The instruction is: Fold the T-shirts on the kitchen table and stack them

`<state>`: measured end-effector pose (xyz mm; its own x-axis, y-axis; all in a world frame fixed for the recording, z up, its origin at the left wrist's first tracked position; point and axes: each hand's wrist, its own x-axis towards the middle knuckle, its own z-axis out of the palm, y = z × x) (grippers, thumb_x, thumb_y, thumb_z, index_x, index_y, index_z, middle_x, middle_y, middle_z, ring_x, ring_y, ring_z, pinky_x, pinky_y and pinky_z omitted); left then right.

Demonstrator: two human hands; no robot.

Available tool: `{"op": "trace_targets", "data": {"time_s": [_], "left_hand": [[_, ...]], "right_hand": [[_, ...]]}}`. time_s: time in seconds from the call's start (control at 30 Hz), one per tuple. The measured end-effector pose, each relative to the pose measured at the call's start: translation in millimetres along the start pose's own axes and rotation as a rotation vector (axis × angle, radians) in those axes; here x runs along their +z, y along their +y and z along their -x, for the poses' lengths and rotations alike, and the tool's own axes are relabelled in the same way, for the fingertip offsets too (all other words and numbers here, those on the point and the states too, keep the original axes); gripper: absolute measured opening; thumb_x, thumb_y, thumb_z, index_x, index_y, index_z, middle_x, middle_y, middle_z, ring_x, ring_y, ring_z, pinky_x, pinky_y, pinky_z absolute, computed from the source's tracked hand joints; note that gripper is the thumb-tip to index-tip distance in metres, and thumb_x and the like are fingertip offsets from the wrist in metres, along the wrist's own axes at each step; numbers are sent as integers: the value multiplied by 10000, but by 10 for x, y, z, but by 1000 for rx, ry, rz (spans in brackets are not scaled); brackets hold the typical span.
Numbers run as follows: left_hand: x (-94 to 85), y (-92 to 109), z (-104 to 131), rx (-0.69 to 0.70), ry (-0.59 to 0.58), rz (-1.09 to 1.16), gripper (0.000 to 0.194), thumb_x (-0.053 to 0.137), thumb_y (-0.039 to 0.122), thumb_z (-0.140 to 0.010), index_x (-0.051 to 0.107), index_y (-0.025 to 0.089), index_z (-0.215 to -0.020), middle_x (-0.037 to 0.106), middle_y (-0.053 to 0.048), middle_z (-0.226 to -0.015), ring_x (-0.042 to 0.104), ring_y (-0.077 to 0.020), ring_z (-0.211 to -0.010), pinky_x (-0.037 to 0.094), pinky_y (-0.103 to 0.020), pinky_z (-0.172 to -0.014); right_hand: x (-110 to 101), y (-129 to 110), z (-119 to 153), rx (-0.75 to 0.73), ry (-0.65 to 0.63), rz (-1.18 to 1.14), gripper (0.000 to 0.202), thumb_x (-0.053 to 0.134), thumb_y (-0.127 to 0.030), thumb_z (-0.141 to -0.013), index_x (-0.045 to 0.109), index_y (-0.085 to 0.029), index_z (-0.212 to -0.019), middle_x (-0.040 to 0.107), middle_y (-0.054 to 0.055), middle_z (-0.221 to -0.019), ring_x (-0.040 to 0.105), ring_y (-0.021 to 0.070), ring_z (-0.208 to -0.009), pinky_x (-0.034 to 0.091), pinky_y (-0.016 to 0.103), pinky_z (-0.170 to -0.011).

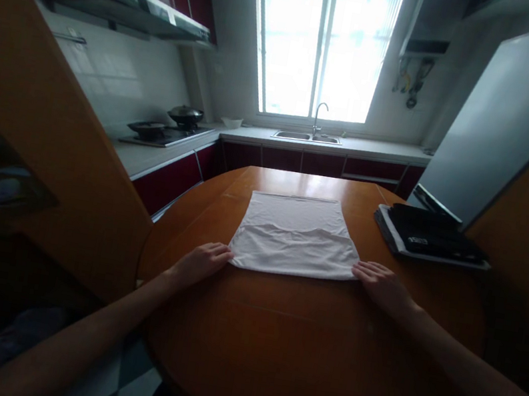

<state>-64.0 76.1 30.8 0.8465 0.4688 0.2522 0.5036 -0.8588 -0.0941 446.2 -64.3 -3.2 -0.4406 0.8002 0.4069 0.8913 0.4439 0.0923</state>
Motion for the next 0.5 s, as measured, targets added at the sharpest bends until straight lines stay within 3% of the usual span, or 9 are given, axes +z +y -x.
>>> {"op": "trace_targets", "data": {"time_s": [0.13, 0.33, 0.5], "left_hand": [[-68, 92, 70, -14, 12, -6, 239, 454, 117, -981, 662, 206, -1058, 681, -79, -1036, 650, -214, -976, 532, -347, -897], [-485, 476, 413, 29, -96, 225, 259, 475, 104, -873, 674, 225, -986, 695, -52, -983, 648, -196, -911, 509, -317, -867], [-760, 799, 714, -144, -93, 573, 190, 500, 232, -842, 684, 233, -890, 680, -44, -826, 631, -188, -751, 518, -279, -712]], "right_hand": [[-102, -49, 82, -18, 21, -74, 355, 487, -60, -925, 744, -197, -1130, 755, 104, -1174, 707, 260, -1106, 546, 445, -983], [-541, -262, 427, 9, -100, -335, 388, 525, -78, -851, 764, -253, -1103, 773, 69, -1106, 726, 236, -1026, 564, 373, -929], [-996, -457, 629, 123, -219, -614, 227, 561, -233, -913, 758, -280, -1015, 769, 57, -963, 724, 223, -863, 577, 308, -788]]}}
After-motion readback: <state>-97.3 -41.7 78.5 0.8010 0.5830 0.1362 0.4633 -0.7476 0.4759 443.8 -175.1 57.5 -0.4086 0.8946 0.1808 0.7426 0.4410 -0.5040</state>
